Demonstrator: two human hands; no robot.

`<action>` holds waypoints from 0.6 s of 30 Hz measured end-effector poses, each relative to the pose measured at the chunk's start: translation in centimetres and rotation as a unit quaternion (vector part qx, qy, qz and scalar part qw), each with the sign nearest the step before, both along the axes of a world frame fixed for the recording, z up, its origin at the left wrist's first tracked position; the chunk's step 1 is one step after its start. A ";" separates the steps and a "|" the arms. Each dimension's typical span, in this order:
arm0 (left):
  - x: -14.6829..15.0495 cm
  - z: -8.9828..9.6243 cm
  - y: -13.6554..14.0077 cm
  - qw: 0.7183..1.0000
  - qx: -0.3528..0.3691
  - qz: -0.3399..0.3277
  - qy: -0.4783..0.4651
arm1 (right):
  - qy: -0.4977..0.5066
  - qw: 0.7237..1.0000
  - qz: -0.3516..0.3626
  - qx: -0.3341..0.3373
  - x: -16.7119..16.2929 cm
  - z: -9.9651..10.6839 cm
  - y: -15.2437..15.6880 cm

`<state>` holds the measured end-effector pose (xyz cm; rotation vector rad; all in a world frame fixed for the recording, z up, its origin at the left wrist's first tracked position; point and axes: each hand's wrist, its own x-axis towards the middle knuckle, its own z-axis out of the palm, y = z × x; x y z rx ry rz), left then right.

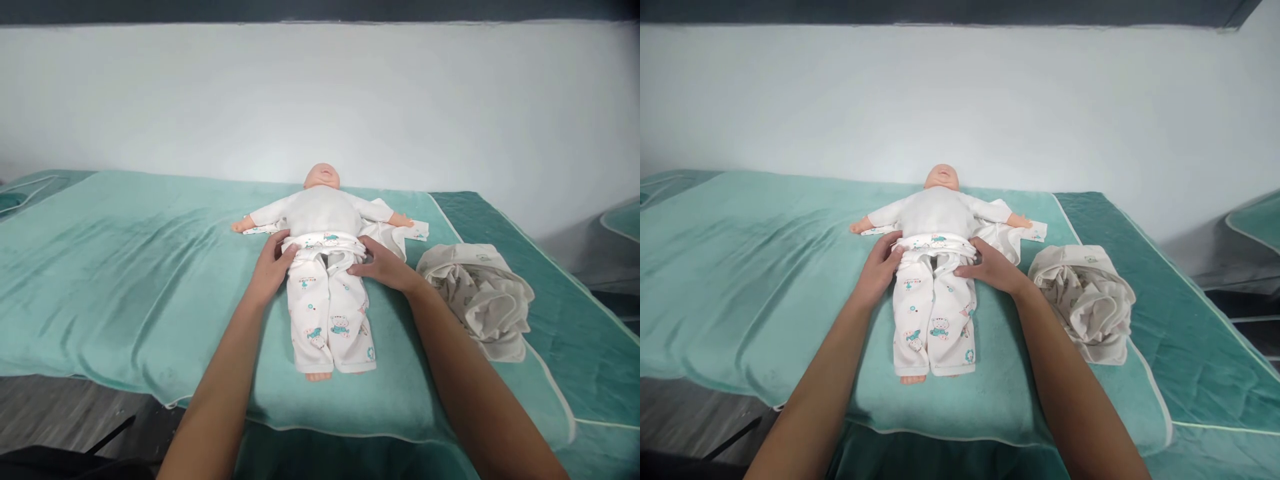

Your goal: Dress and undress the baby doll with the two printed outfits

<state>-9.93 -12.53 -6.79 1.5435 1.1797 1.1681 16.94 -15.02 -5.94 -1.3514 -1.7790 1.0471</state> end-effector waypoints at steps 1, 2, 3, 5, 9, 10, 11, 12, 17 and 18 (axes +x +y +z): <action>-0.1 0.1 -0.1 1.000 0.003 -0.017 -0.002 | 0.004 1.000 -0.005 0.008 -0.1 0.0 0.0; -0.1 0.1 -0.1 0.999 0.003 -0.033 -0.004 | 0.011 1.000 -0.011 0.015 -0.3 -0.1 0.1; -0.1 0.1 0.0 0.999 0.002 -0.045 -0.005 | 0.020 0.999 -0.017 0.020 -0.4 -0.2 0.2; -0.1 0.0 0.3 0.998 0.000 -0.060 -0.005 | 0.043 0.998 -0.031 0.026 -0.7 -0.3 0.3; 0.1 -0.1 1.1 0.998 -0.003 -0.069 0.000 | 0.067 0.995 -0.058 0.035 -1.2 -0.5 0.4; 0.2 -0.1 1.3 0.998 -0.004 -0.068 0.000 | 0.068 0.995 -0.061 0.038 -1.2 -0.5 0.5; 0.2 -0.1 1.3 0.998 -0.004 -0.067 0.002 | 0.068 0.995 -0.064 0.040 -1.2 -0.6 0.5; 0.3 0.0 1.3 0.998 -0.004 -0.065 0.003 | 0.066 0.995 -0.064 0.042 -1.2 -0.6 0.6; 0.6 0.0 1.2 0.999 0.001 -0.044 -0.001 | 0.030 0.996 -0.069 0.045 -1.1 -0.8 0.9; 0.7 -0.1 1.1 0.999 0.001 -0.034 -0.002 | 0.013 0.996 -0.074 0.045 -1.1 -0.8 1.0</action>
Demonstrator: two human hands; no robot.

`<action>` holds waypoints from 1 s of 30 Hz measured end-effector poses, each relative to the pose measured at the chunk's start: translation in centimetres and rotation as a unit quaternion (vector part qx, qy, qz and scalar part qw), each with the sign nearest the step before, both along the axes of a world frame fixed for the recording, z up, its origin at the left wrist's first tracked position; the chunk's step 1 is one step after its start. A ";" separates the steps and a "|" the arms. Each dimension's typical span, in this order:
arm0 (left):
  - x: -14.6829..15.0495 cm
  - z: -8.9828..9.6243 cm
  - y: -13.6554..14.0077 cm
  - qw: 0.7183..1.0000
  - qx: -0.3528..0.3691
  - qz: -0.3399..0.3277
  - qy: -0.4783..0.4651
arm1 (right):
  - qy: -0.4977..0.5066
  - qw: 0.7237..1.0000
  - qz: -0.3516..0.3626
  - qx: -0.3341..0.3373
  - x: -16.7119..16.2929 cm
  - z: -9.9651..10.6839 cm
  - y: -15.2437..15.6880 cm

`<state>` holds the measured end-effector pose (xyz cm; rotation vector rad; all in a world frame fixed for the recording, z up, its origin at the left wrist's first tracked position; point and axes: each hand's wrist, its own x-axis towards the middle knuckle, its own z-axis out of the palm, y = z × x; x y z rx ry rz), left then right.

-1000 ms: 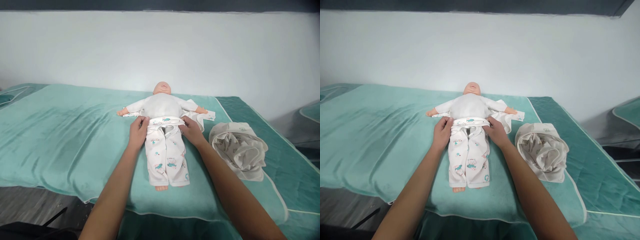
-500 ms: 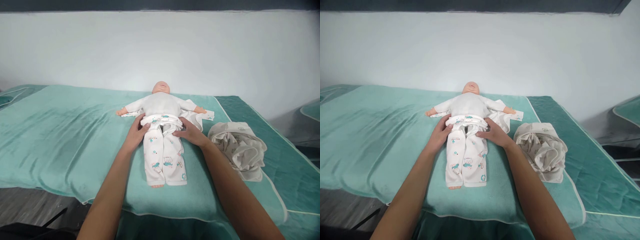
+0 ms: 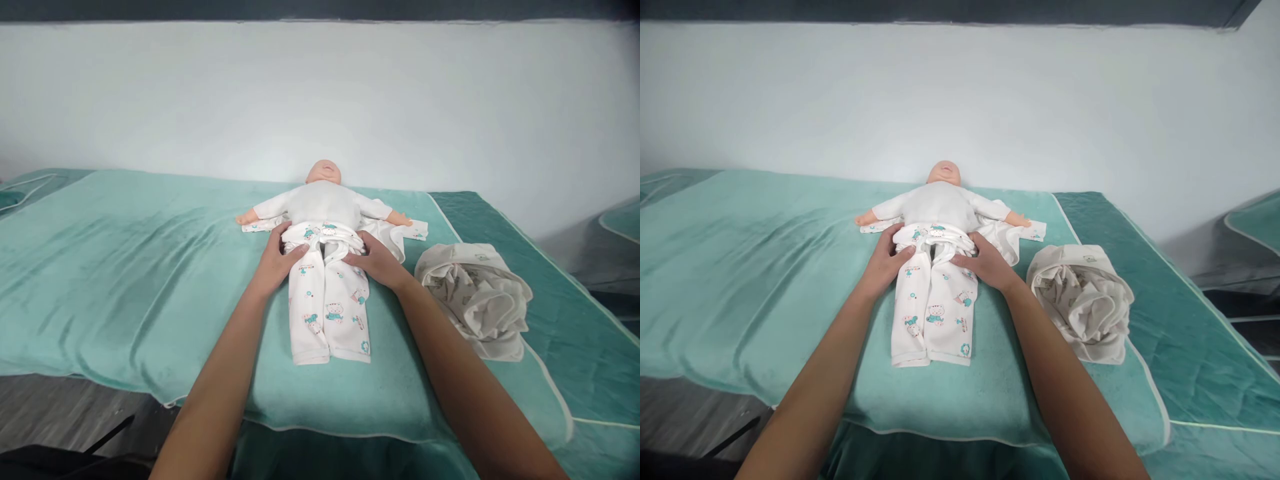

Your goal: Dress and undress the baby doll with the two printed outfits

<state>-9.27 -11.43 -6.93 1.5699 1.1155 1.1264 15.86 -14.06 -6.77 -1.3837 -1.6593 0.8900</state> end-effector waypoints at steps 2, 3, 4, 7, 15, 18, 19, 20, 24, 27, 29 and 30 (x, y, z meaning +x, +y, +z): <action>0.1 -0.2 -0.1 1.000 0.000 0.022 0.002 | -0.037 0.999 -0.018 0.001 -0.1 0.1 0.0; 0.1 -0.2 -0.1 0.999 0.002 0.032 0.004 | -0.053 0.998 -0.028 0.001 -0.1 0.1 -0.1; 0.1 -0.3 -0.2 0.999 0.005 0.039 0.007 | -0.064 0.997 -0.036 0.001 -0.2 0.2 -0.1; 0.2 -0.1 -0.3 0.999 0.013 0.045 0.019 | -0.082 0.995 -0.055 0.005 -0.5 0.4 -0.3; 0.3 0.7 -0.5 0.998 0.004 0.047 0.043 | -0.099 0.991 -0.084 0.028 -1.2 0.5 -0.4; 0.4 0.7 -0.6 0.997 0.010 0.059 0.047 | -0.096 0.989 -0.097 0.050 -1.5 0.3 -0.5; 0.4 0.7 -0.5 0.997 0.017 0.066 0.048 | -0.098 0.988 -0.101 0.064 -1.6 0.2 -0.5; 0.4 0.6 -0.5 0.996 0.025 0.074 0.051 | -0.101 0.986 -0.106 0.081 -1.7 0.2 -0.6; 0.5 0.5 -0.6 0.990 0.057 0.111 0.064 | -0.123 0.975 -0.120 0.143 -2.0 -0.1 -0.8; 0.5 0.5 -0.8 0.985 0.075 0.139 0.067 | -0.142 0.964 -0.137 0.176 -2.2 -0.3 -1.0; 0.6 0.5 -1.0 0.982 0.084 0.155 0.063 | -0.153 0.958 -0.155 0.187 -2.4 -0.4 -1.1; 0.6 0.4 -1.1 0.981 0.087 0.161 0.059 | -0.155 0.955 -0.168 0.190 -2.5 -0.4 -1.1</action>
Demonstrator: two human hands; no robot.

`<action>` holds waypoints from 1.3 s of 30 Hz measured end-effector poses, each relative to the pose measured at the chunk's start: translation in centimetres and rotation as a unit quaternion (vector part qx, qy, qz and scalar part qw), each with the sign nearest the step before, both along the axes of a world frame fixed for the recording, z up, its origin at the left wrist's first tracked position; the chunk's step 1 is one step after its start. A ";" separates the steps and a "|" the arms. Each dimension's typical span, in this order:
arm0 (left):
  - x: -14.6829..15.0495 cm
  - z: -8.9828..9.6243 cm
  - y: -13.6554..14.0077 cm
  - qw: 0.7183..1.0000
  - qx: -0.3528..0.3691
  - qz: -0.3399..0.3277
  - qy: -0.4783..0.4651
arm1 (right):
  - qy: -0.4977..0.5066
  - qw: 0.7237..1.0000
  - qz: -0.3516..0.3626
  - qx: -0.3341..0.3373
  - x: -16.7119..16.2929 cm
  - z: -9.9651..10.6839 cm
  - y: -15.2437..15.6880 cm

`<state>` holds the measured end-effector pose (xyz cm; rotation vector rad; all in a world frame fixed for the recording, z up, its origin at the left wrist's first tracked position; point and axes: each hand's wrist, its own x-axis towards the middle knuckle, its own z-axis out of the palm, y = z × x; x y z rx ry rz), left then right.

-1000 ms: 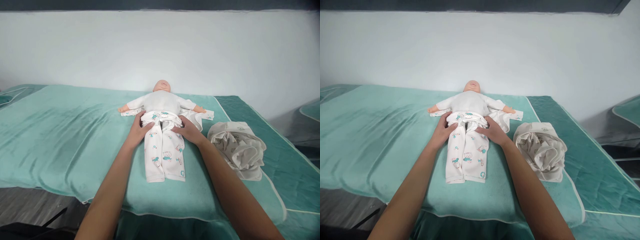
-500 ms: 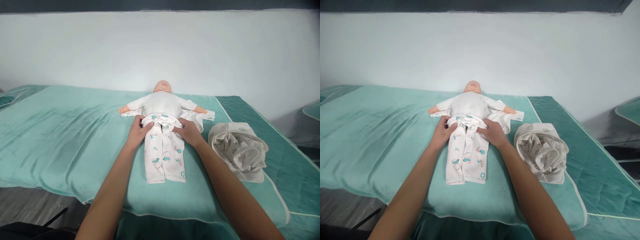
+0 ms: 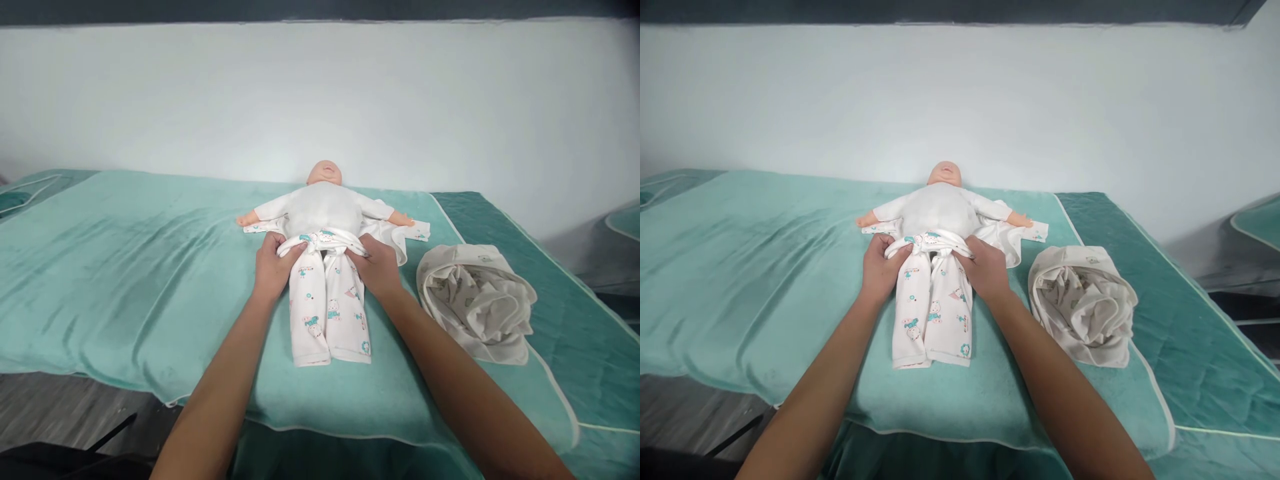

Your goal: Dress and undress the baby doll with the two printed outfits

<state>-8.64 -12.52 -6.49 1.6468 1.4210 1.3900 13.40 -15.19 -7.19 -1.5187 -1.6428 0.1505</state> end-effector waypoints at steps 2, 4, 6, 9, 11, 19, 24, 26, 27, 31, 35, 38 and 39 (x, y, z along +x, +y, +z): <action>0.0 -0.1 -0.1 1.000 0.005 0.005 -0.008 | 0.004 1.000 -0.025 0.004 -0.1 0.0 0.0; 0.0 -0.1 -0.2 1.000 0.008 0.005 -0.015 | 0.019 0.999 -0.033 -0.005 -0.1 0.0 0.1; 0.1 -0.1 -0.2 1.000 0.009 0.002 -0.019 | 0.044 0.999 -0.014 -0.026 0.1 0.1 0.3; 0.0 0.0 -0.3 1.000 0.005 -0.004 -0.019 | 0.089 0.993 0.036 -0.067 0.6 0.3 0.5; 0.0 0.0 -0.3 1.000 0.005 -0.009 -0.013 | 0.112 0.986 0.074 -0.097 1.1 0.4 0.6; -0.3 0.0 -0.1 1.000 0.004 -0.022 -0.018 | 0.137 0.935 0.217 -0.244 2.9 1.1 0.3; -0.4 0.1 -0.2 1.000 -0.010 -0.020 -0.020 | 0.163 0.911 0.250 -0.284 2.8 2.0 -0.4; -0.4 0.2 -0.2 1.000 -0.016 -0.015 -0.022 | 0.168 0.907 0.255 -0.292 2.7 2.2 -0.7; -0.4 0.2 -0.3 0.999 -0.019 -0.014 -0.024 | 0.169 0.904 0.257 -0.295 2.7 2.3 -0.8; -0.5 0.3 -0.1 0.998 -0.017 -0.026 -0.046 | 0.189 0.884 0.284 -0.321 2.8 2.2 -1.1; -0.8 0.2 0.1 0.996 -0.018 -0.053 -0.075 | 0.198 0.871 0.298 -0.336 2.8 1.9 -1.2; -0.9 0.0 0.2 0.993 -0.029 -0.063 -0.092 | 0.197 0.876 0.286 -0.335 2.8 1.8 -1.3; -0.9 0.0 0.2 0.993 -0.030 -0.063 -0.092 | 0.196 0.877 0.283 -0.333 2.7 1.8 -1.3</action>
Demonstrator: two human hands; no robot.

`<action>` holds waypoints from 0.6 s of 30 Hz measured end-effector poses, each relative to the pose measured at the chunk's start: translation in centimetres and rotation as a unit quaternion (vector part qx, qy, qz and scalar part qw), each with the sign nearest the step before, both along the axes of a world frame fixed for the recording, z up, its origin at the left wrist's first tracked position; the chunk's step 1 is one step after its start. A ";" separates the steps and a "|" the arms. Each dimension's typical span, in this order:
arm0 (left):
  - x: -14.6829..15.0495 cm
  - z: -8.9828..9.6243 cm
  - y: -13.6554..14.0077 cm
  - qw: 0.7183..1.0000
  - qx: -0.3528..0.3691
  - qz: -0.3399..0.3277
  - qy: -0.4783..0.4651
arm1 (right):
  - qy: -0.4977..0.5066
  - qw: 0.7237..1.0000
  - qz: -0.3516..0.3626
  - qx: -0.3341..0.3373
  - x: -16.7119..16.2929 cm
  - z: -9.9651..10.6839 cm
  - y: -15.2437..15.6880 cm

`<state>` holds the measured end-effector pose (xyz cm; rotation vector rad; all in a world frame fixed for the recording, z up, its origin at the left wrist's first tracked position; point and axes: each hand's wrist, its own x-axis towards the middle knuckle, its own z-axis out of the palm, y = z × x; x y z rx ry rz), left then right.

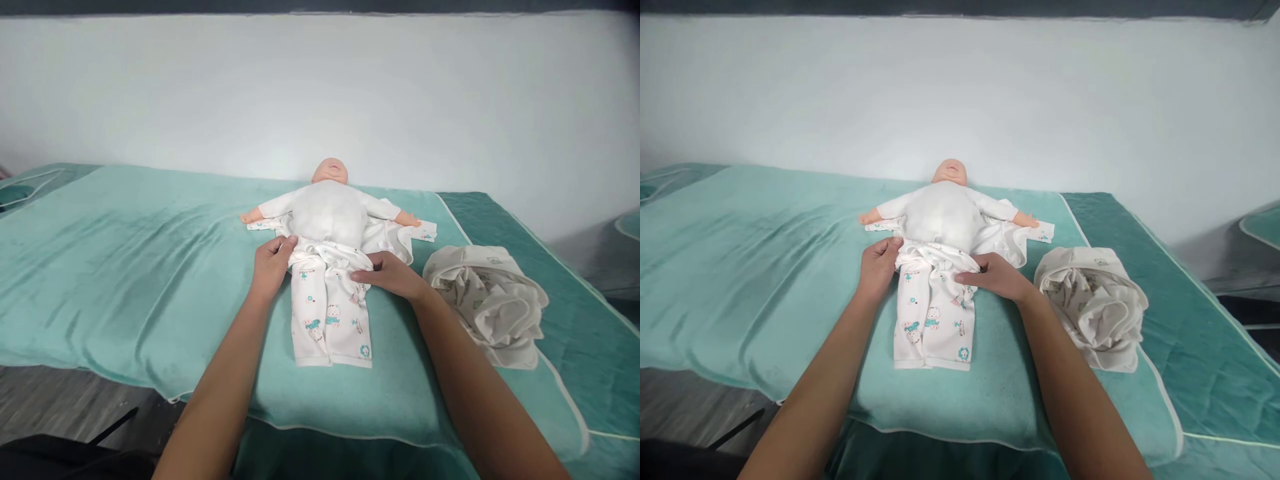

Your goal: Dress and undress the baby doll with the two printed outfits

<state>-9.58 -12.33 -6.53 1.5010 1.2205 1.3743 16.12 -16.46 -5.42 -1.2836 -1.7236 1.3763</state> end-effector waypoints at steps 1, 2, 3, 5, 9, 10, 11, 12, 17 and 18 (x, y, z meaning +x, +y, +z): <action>0.0 0.0 0.0 1.000 0.000 0.000 0.001 | 0.001 1.000 -0.002 0.002 0.0 -0.1 0.0; 0.0 -0.1 -0.1 1.000 0.001 0.001 0.002 | 0.003 1.000 -0.002 0.003 0.0 -0.1 0.0; -0.1 -0.1 -0.1 1.000 0.001 0.003 0.002 | 0.006 1.000 -0.003 0.004 -0.1 -0.2 0.0; -0.1 -0.2 -0.2 1.000 0.000 0.003 -0.005 | 0.011 1.000 -0.003 0.004 -0.1 -0.3 0.0; -0.2 -0.2 -0.5 1.000 -0.010 0.003 -0.008 | 0.014 1.000 -0.009 0.005 -0.1 -0.5 0.0; -0.2 -0.2 -0.8 1.000 -0.012 0.001 -0.005 | 0.013 1.000 -0.012 0.007 -0.2 -0.5 0.0; -0.3 -0.2 -1.1 1.000 -0.014 0.000 0.000 | 0.013 1.000 -0.014 0.009 -0.2 -0.5 0.0; -0.4 -0.1 -1.5 1.000 -0.016 -0.001 0.007 | 0.013 1.000 -0.016 0.012 -0.2 -0.5 0.0; -1.2 -0.3 -4.9 0.998 -0.036 -0.009 0.049 | -0.002 0.999 -0.015 0.043 -0.2 -0.7 0.3; -1.4 -0.5 -5.6 0.997 -0.044 -0.012 0.055 | -0.010 0.998 -0.018 0.051 -0.2 -0.8 0.3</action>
